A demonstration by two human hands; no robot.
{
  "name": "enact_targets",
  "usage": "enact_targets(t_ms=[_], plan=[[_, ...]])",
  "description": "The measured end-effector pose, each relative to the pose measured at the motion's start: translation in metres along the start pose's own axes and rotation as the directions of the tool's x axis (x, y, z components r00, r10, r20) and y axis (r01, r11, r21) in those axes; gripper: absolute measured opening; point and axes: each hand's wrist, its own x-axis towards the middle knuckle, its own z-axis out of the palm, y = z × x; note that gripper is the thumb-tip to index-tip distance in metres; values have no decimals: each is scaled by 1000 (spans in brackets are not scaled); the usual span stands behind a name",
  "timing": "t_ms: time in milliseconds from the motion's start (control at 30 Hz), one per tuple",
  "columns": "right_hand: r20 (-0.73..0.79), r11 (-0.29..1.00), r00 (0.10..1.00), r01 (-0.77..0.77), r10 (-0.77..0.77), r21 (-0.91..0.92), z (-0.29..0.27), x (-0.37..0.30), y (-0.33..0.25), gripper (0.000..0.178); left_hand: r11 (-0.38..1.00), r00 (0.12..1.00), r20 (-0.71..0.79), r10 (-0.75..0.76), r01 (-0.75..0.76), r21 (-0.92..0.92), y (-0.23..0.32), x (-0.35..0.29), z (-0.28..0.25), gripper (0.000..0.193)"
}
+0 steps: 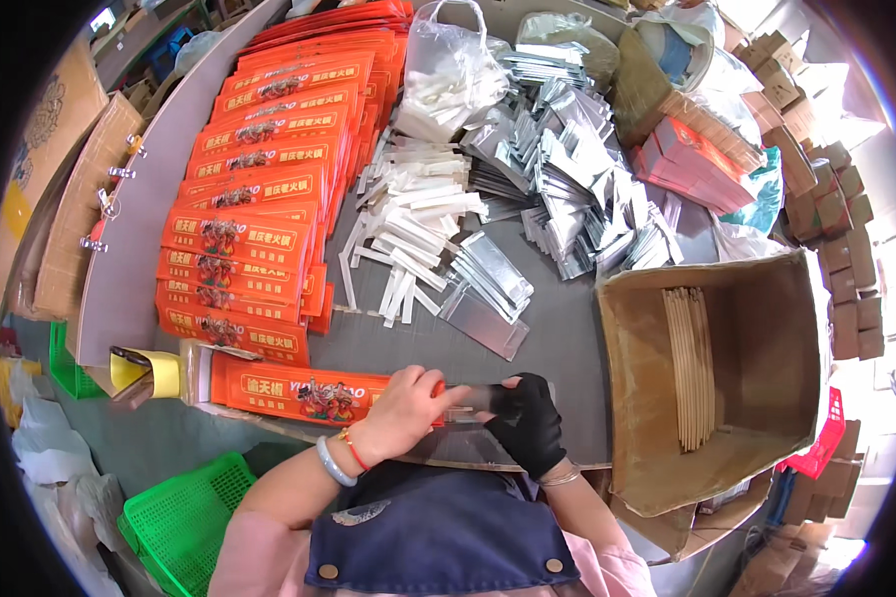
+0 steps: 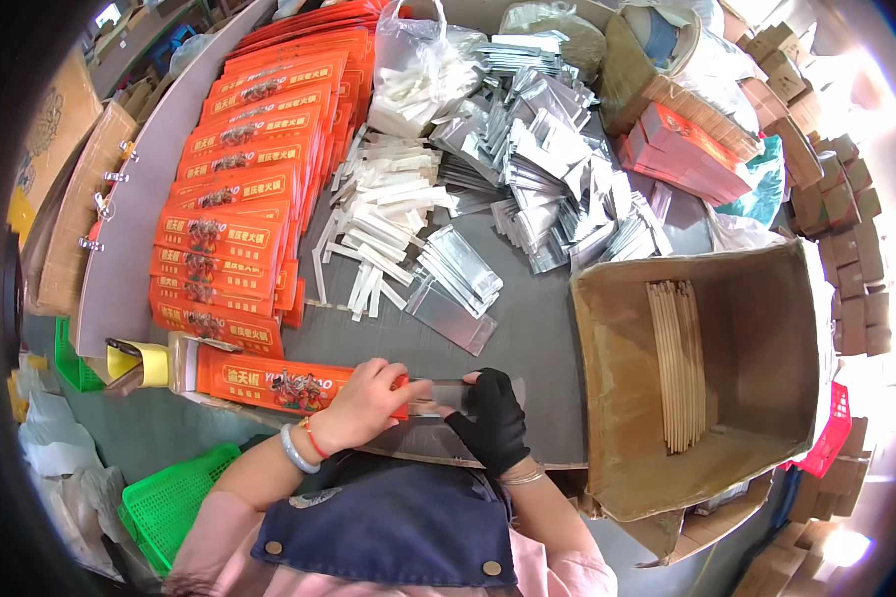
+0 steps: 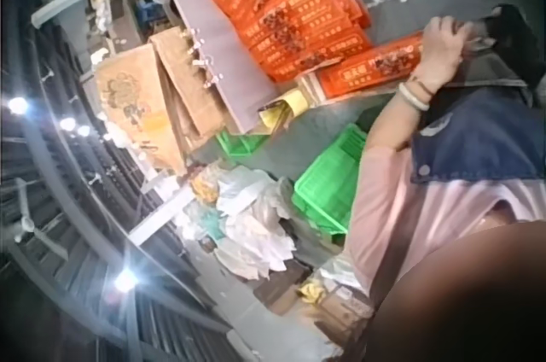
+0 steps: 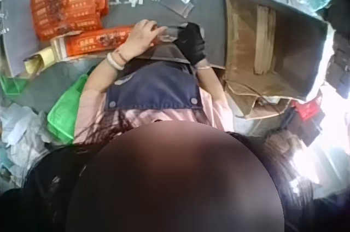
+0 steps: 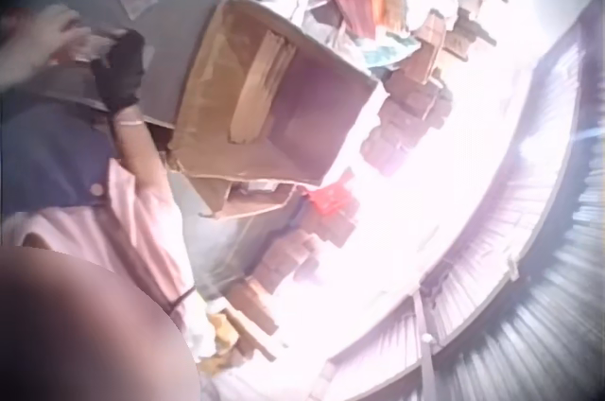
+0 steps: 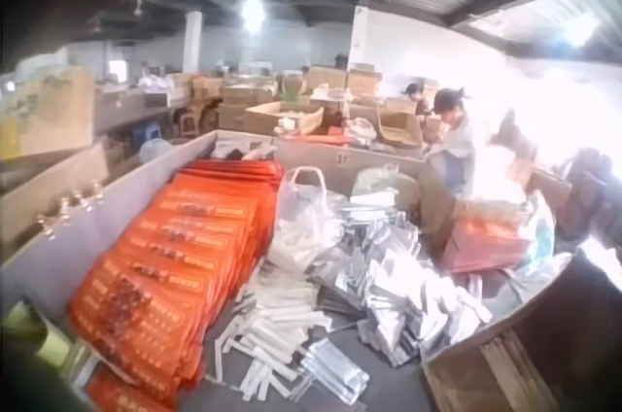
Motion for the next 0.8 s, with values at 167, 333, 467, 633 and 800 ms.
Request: enact_targets(t_ms=[167, 333, 467, 633, 800], plan=[[185, 767, 960, 280, -210, -577, -7, 10, -37, 63, 969, 951, 269, 155, -199, 144, -1, 12, -10, 39], [88, 778, 933, 340, -348, -528, -27, 20, -53, 59, 914, 959, 139, 246, -277, 297, 21, 28, -44, 16], [90, 755, 913, 381, -398, -534, -48, 26, -74, 61, 868, 929, 111, 354, -370, 330, 21, 31, -68, 4], [-99, 802, 925, 262, -368, -536, -78, 26, -73, 60, 798, 908, 179, 379, -418, 434, 1, 46, -136, 6], [-58, 806, 959, 200, -279, -558, -74, 15, -50, 60, 741, 942, -330, 67, 174, 649, -92, 10, -140, 20]])
